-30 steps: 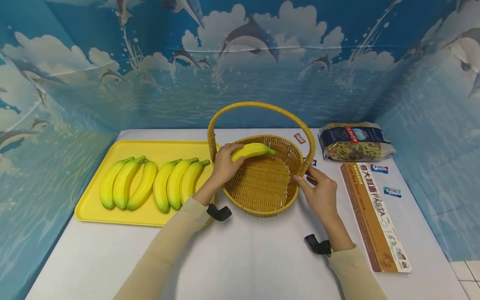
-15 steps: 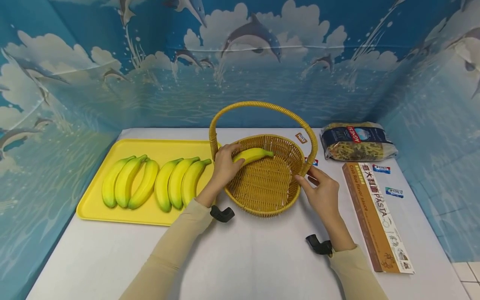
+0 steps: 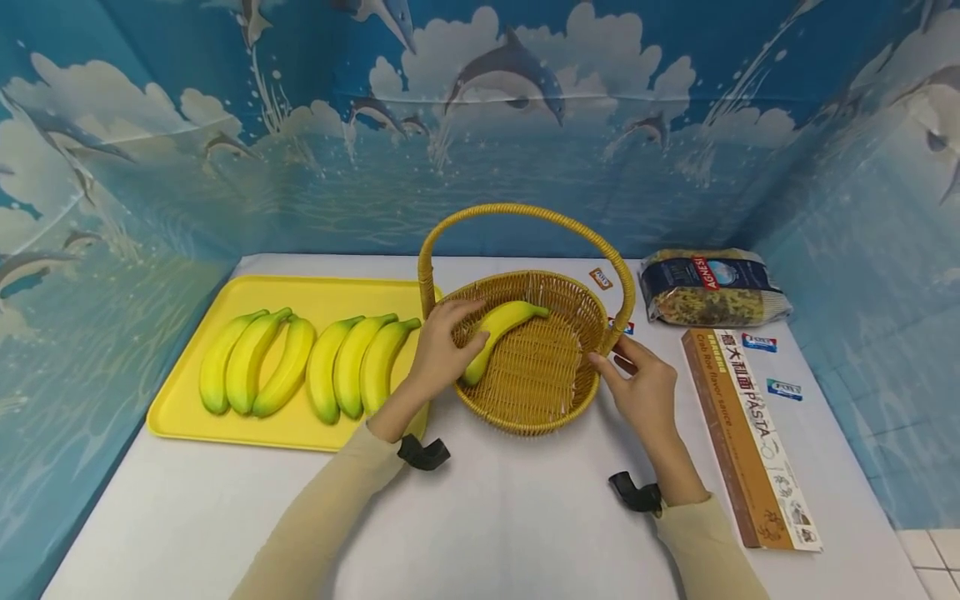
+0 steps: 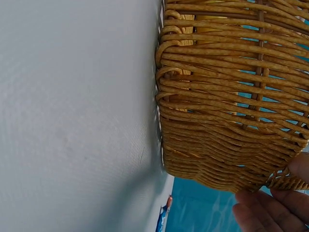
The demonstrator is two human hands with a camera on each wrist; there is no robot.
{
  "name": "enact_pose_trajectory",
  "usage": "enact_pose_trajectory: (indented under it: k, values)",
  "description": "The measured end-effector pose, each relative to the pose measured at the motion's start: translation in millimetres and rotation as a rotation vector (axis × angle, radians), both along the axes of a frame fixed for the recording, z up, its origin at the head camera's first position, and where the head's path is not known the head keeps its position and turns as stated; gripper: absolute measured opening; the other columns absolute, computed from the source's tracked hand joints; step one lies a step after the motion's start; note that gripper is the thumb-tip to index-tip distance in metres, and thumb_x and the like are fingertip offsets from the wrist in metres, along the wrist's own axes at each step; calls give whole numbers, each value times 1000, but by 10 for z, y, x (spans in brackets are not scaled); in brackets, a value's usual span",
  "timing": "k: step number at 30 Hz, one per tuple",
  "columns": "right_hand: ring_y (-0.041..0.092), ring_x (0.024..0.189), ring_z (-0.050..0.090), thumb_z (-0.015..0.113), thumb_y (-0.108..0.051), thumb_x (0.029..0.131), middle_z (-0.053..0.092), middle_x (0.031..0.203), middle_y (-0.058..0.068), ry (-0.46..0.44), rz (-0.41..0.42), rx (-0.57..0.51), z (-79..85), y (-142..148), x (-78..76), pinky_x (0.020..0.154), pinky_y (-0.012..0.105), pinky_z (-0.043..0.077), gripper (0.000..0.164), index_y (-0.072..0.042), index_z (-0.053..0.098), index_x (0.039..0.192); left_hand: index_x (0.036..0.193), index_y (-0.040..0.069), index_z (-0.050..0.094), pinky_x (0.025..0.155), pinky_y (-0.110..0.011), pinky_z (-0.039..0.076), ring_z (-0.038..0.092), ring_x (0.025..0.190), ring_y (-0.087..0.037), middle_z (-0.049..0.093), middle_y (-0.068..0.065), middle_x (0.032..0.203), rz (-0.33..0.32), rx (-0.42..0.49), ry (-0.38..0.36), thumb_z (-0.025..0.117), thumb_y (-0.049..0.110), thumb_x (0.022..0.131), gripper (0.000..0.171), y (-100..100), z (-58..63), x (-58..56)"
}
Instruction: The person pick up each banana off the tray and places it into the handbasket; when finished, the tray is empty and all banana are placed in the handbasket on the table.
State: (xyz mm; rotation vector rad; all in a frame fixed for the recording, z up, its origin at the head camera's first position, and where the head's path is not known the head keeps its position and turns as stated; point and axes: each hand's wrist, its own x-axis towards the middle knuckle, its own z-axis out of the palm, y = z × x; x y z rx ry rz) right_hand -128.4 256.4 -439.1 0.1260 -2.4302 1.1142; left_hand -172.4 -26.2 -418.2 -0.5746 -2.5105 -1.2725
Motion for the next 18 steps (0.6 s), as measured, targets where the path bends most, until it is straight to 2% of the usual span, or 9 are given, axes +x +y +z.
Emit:
enact_pose_trajectory:
  k: [2,4,7,10,14,18]
  values:
    - [-30,87,47,76,-13,85,70,108,25,0,3,-7,-5,-13,2,73,-1,42,36,4,69,117,129,8,63,101,-50,43,53,121,-28,61,-11,129,-31,19,4,69,17,89,41,-132,61,166]
    - [-30,87,47,76,-13,85,70,108,25,1,4,-10,-3,-22,4,73,-1,42,36,4,69,116,128,8,64,99,-49,45,55,119,-28,61,-10,128,-31,54,28,70,17,88,41,-308,126,297]
    - [-31,87,46,75,-13,86,70,108,25,1,7,-10,3,-31,9,74,-2,42,36,5,69,116,126,5,65,93,-48,48,56,116,-28,63,-12,127,35,116,83,72,14,86,41,-668,213,412]
    - [-31,87,46,75,-12,85,70,108,26,-1,11,-9,2,-37,12,73,-1,42,36,5,69,116,125,3,65,89,-42,49,56,115,-29,62,-15,126,171,173,122,73,10,85,41,-1132,285,467]
    - [-31,87,46,76,-12,85,70,107,25,-3,11,-14,5,-36,9,72,-2,42,35,5,69,115,127,3,64,88,-27,43,54,113,-21,61,-16,128,422,238,127,72,8,86,42,-1800,369,496]
    - [-31,87,46,76,-12,84,70,107,25,-1,7,-15,10,-31,0,72,-2,41,35,3,70,115,133,11,61,91,-24,38,49,115,-15,57,-9,135,667,271,79,70,12,89,46,-2367,389,505]
